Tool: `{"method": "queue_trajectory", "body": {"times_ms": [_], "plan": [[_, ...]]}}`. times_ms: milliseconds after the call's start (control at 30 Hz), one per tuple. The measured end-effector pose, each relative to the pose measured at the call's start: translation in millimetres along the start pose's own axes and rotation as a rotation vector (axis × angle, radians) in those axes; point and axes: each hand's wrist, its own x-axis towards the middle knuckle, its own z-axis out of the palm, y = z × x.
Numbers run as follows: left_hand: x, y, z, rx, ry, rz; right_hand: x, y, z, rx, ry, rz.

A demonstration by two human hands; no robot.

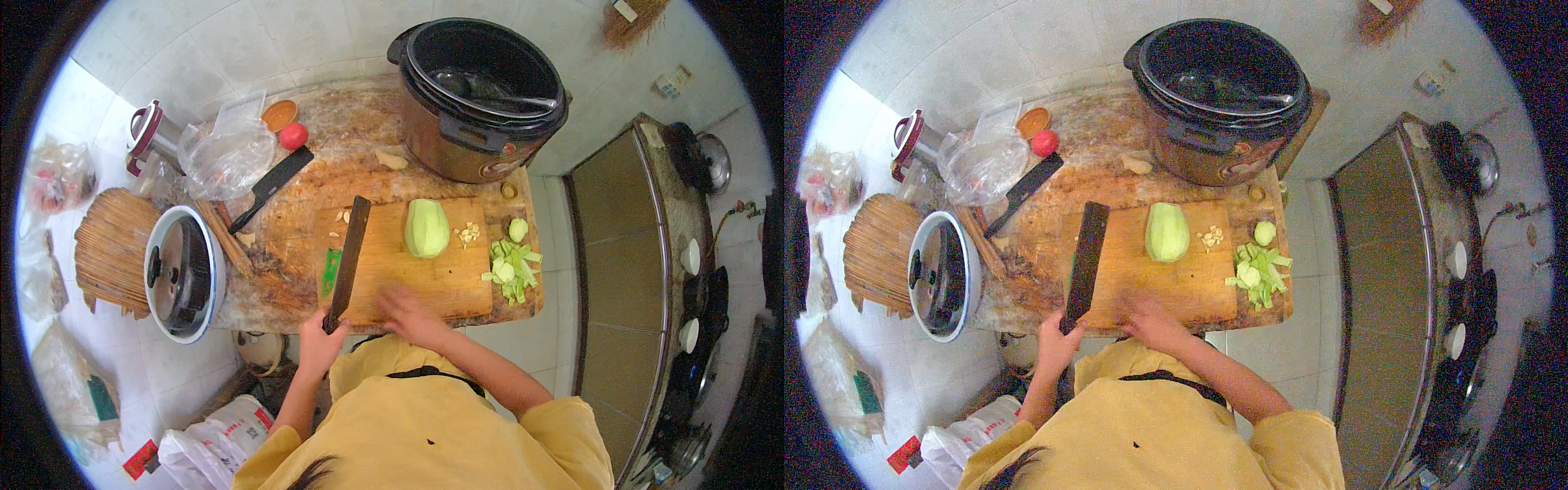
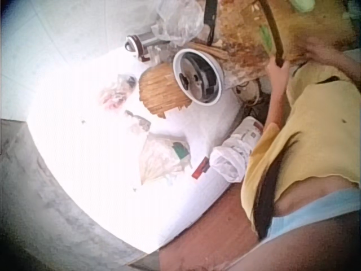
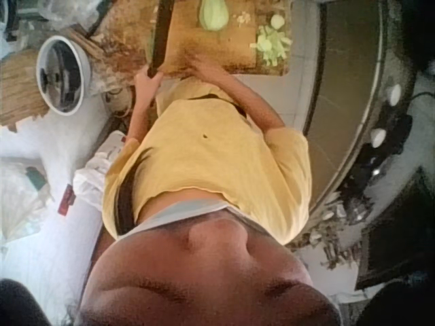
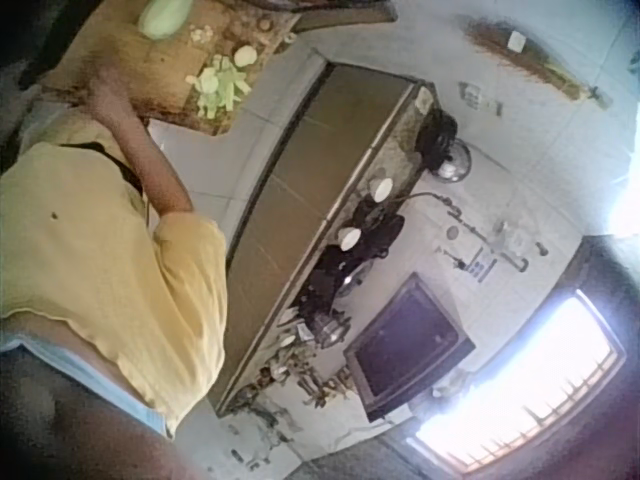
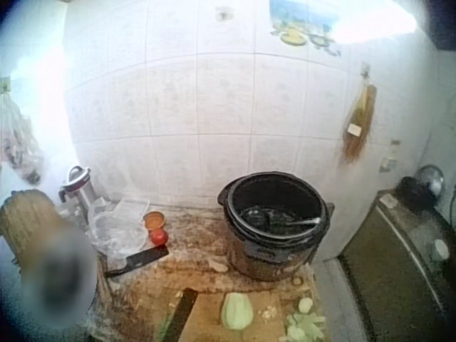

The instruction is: The person cuts a vegetable into slices and then into strips using a large knife on a wooden board. They then rinse a small green plastic tool under a running faucet in a sink.

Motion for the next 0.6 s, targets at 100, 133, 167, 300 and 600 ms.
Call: {"method": "queue_trajectory", "body": {"times_ms": [100, 133, 167, 300, 600], "plan": [[-1.1, 4.7, -2.0, 0.000, -0.020, 0.002, 29.8, 3.4, 19.4, -0.157, 0.041, -0.144], [-0.6, 5.2, -3.7, 0.004, -0.025, 0.010, 27.2, 5.5, 18.2, -0.112, 0.038, -0.087], [1.5, -1.7, -5.4, 0.056, -0.005, 0.059, 18.2, 8.9, 14.0, -0.066, 0.037, -0.028], [1.9, -20.5, -10.2, 0.113, 0.034, 0.063, -28.3, 27.1, -28.8, -0.036, 0.082, 0.474], [7.1, 2.1, -10.8, 0.039, -0.047, -0.043, -72.3, 32.8, -43.2, -0.099, 0.304, 0.544]]}}
